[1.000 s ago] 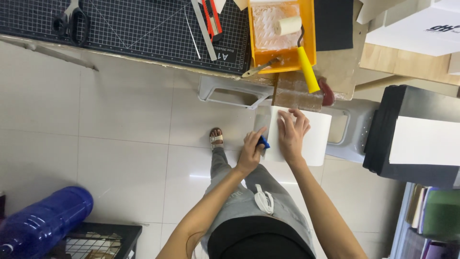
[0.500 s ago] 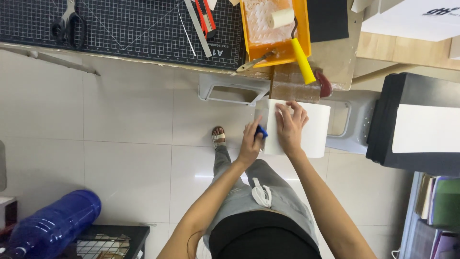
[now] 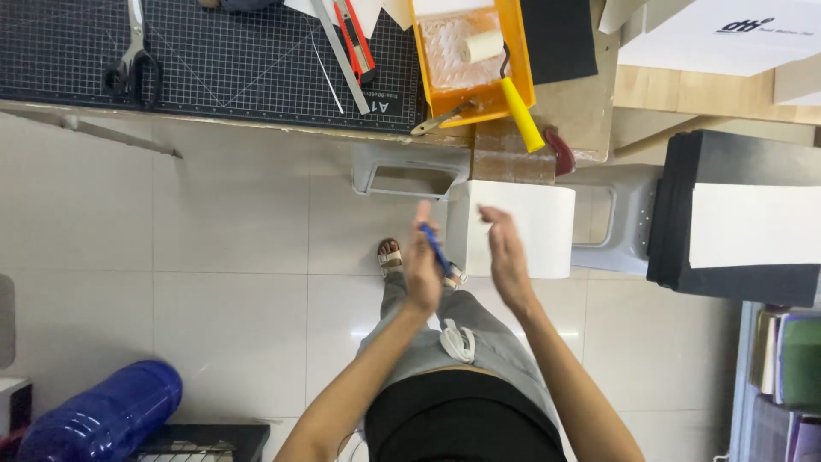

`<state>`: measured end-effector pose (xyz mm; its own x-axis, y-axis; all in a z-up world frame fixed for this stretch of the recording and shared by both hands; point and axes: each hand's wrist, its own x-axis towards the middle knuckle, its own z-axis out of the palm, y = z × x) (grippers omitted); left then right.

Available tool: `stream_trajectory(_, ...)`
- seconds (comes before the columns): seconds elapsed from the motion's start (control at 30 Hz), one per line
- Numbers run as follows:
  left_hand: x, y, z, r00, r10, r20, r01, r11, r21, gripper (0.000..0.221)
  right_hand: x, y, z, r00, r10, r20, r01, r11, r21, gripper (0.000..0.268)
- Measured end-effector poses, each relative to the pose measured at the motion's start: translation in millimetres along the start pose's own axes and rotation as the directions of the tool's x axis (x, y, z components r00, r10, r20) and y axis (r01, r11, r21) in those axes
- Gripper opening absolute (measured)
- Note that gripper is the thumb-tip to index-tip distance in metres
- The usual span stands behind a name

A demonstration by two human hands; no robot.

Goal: The person applies adhesive to the edges of a white paper box using a yellow roller, then places a white sheet on a black box and smooths it with a blue squeegee. The person repeats the adhesive application and smoothing steps on the white box.

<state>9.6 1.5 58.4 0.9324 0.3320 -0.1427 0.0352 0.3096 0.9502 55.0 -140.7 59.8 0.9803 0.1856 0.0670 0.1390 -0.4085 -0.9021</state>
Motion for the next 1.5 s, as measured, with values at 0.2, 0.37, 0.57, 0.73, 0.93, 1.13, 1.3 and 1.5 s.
stream_trajectory(0.2, -15, -19, 36, 0.966, 0.110, 0.232, -0.224, 0.803, 0.553, 0.052, 0, -73, -23, 0.889, 0.396, 0.228, -0.393, 0.918, -0.059, 0.056)
stream_trajectory(0.37, -13, -67, 7, 0.904, -0.329, 0.271, 0.129, 0.818, 0.561, 0.101, -5, 45, -28, 0.949, 0.316, 0.000, -0.265, 0.796, -0.544, 0.051)
stream_trajectory(0.57, -13, -95, 4, 0.925, -0.178, 0.335, 0.016, 0.901, 0.434, 0.080, 44, 93, -17, 0.924, -0.314, 0.217, 0.361, 0.538, -0.762, 0.059)
stream_trajectory(0.73, -18, -121, 4, 0.955, -0.011, 0.297, -0.158, 0.827, 0.539, 0.083, -6, 93, -29, 0.810, -0.359, 0.464, 0.580, 0.608, -0.543, 0.035)
stream_trajectory(0.93, -15, -118, 1, 0.954, -0.004, 0.299, -0.139, 0.880, 0.455, 0.085, 49, 86, -16, 0.874, -0.384, 0.297, 0.484, 0.652, -0.583, 0.042)
stream_trajectory(1.13, -15, -132, 4, 0.966, 0.084, 0.246, -0.190, 0.872, 0.451, 0.084, 15, 115, -24, 0.774, -0.415, 0.478, 0.615, 0.670, -0.416, 0.033)
stream_trajectory(1.3, -18, -152, 0, 0.958, 0.112, 0.264, -0.238, 0.823, 0.516, 0.086, 3, 83, -22, 0.850, -0.360, 0.384, 0.519, 0.698, -0.494, 0.039)
stream_trajectory(1.5, -12, -129, 2, 0.962, 0.019, 0.272, -0.151, 0.866, 0.476, 0.086, 46, 96, -23, 0.901, -0.332, 0.279, 0.434, 0.695, -0.573, 0.044)
